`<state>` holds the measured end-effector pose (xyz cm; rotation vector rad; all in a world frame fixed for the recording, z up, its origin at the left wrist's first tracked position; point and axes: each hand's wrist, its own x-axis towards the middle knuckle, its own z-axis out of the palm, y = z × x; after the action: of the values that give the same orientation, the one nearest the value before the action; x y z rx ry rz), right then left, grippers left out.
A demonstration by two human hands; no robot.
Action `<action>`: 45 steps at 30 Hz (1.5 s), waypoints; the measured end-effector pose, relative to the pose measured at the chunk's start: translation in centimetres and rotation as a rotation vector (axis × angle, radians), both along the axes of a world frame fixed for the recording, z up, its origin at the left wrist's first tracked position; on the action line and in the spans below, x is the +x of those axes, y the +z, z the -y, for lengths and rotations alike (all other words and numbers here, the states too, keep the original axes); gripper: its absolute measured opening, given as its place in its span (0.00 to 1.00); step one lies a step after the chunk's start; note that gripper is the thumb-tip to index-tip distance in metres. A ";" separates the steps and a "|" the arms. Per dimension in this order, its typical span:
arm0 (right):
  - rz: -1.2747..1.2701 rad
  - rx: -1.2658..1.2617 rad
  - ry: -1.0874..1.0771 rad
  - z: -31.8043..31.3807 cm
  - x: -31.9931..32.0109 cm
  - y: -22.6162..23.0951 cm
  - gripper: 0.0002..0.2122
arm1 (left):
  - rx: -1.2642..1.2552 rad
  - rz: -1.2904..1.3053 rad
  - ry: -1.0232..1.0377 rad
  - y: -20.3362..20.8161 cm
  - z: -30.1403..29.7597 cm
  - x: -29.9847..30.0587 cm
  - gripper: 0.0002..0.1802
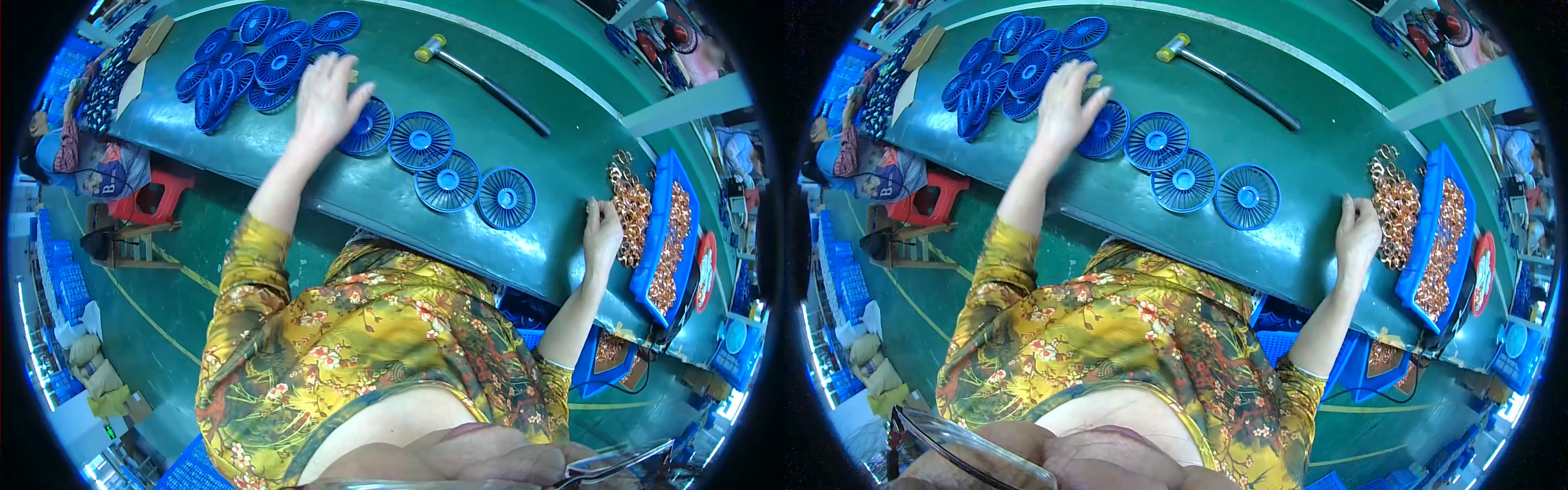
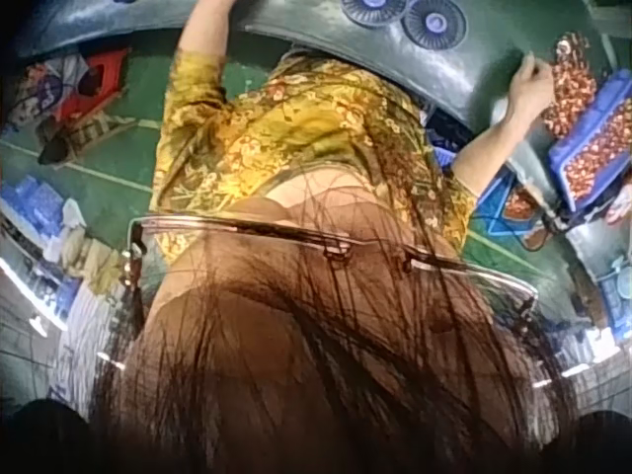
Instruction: Assemble small copper rings into circular blue plastic components on an assembly line.
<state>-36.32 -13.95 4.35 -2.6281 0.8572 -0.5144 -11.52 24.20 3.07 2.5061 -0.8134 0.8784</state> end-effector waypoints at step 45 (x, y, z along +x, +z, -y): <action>0.362 -0.129 0.591 -13.9 1.2 4.2 0.08 | -0.727 -1.032 -0.761 2.0 10.8 -15.4 0.12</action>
<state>-35.14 -0.01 8.51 -2.5993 -0.0698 -0.8501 -26.87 13.44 5.05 1.4494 -0.7497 -0.3486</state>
